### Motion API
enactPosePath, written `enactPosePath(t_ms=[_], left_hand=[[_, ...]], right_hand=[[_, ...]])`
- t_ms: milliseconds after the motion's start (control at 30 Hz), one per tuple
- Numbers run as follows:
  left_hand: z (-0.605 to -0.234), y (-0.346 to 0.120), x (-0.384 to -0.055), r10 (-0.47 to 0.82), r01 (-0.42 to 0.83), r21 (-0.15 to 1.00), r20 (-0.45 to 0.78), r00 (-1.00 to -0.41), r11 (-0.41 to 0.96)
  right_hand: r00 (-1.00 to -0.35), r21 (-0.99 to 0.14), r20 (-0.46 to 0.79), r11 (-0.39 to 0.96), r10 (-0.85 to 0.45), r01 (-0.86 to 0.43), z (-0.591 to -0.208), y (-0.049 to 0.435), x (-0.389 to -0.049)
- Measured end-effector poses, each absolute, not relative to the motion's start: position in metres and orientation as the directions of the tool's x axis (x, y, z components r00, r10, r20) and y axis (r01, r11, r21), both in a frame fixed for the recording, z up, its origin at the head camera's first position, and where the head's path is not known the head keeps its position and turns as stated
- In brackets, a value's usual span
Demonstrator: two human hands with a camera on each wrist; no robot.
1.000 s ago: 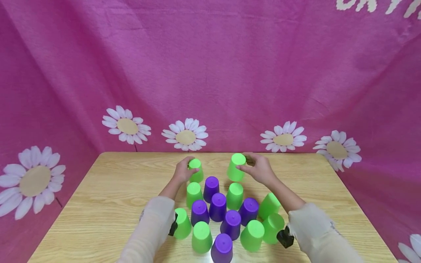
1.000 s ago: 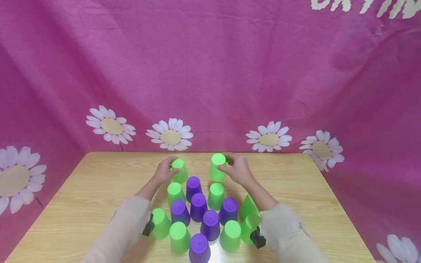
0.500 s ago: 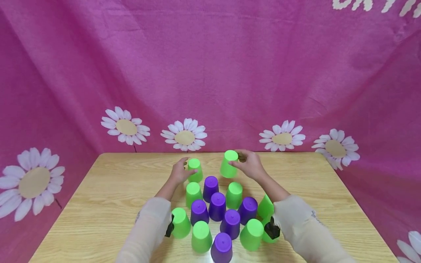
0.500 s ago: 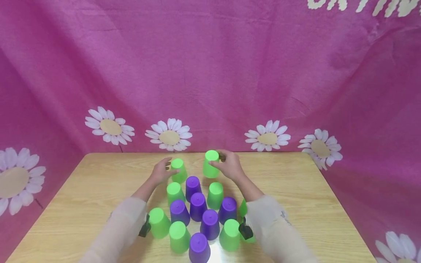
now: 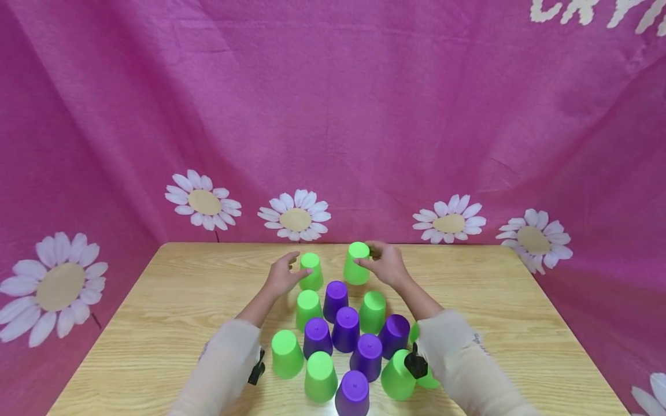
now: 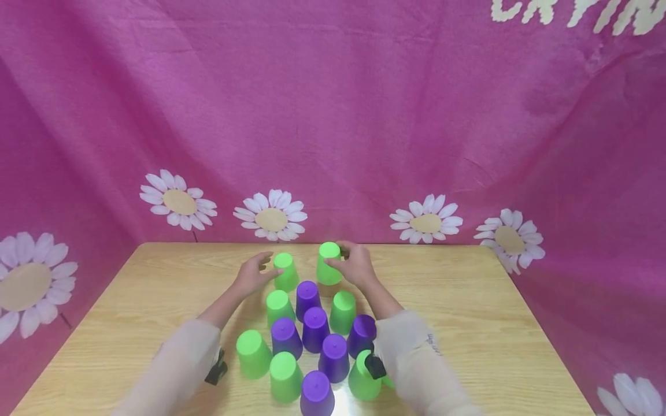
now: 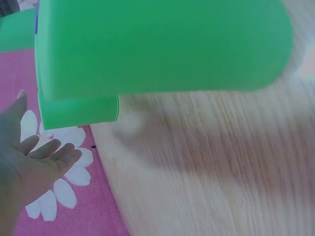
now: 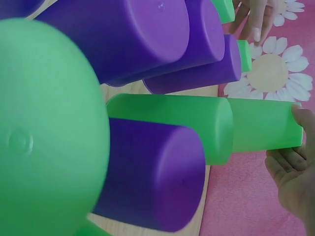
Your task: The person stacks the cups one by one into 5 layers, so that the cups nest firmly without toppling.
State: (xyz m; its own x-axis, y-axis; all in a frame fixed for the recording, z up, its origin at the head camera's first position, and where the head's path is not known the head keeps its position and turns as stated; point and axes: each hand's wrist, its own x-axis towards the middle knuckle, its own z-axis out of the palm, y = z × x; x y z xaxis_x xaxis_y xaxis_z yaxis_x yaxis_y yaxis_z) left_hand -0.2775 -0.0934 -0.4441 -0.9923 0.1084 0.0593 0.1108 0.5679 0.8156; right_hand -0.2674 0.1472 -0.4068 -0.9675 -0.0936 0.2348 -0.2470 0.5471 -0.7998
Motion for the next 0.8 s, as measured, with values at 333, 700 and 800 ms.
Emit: enactPosePath(t_ms=[333,700,800], left_hand=[[-0.439,-0.104,-0.256,0.11,0.19,0.844,0.156,-0.982,0.502],[-0.442,-0.112,-0.225,0.151,0.231,0.873,0.183,-0.971,0.429],[-0.447,-0.111,-0.218,0.172,0.229,0.886,0.172,-0.97,0.403]], right_hand=[[-0.971,-0.812,0.226,0.535,-0.081,-0.234,-0.411,0.143,-0.268],[-0.984,-0.832,0.165,0.525,-0.073,-0.179,-0.423,0.131,-0.268],[-0.985,-0.833,0.157,0.526,-0.07,-0.17,-0.423,0.129,-0.268]])
